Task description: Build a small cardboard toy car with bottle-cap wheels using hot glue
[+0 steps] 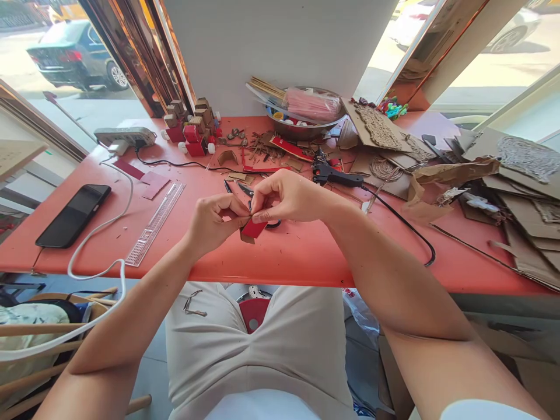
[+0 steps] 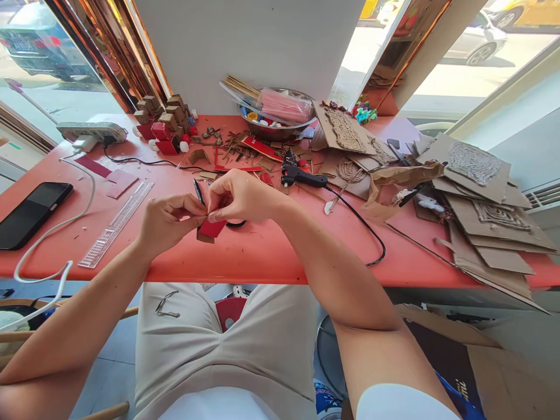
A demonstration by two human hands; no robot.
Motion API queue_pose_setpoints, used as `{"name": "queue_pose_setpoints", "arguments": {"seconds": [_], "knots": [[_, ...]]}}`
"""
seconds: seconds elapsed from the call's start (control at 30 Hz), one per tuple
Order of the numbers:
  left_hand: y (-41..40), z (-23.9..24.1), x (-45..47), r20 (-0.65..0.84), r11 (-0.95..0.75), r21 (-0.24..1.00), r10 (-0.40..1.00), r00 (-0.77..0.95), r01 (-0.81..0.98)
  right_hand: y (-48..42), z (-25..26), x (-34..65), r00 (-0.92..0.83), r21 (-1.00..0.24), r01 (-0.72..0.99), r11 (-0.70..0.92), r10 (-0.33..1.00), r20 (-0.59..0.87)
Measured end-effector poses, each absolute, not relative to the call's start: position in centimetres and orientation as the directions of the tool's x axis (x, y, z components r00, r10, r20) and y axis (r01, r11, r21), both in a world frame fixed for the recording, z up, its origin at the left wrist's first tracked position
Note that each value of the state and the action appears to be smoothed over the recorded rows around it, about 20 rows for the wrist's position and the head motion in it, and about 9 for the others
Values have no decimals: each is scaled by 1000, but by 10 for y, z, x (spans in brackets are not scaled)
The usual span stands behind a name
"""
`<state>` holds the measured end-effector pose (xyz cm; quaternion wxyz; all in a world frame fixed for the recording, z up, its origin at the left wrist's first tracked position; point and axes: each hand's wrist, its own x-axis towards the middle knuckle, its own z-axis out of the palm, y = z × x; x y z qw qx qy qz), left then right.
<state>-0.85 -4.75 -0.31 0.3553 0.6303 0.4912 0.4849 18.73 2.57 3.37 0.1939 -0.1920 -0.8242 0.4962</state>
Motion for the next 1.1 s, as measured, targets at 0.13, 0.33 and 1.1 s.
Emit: {"name": "queue_pose_setpoints", "arguments": {"seconds": [0.13,0.33,1.1], "knots": [[-43,-4,-10,223,-223,937,974,31,269,27,27,182,-821,-871,140,471,547,164],[-37,6,-18,5,-15,997,991,133,77,29,33,191,-785,-855,70,513,557,270],[-28,5,-37,-168,164,986,973,161,32,28,28,188,-866,-923,-5,384,460,196]]}}
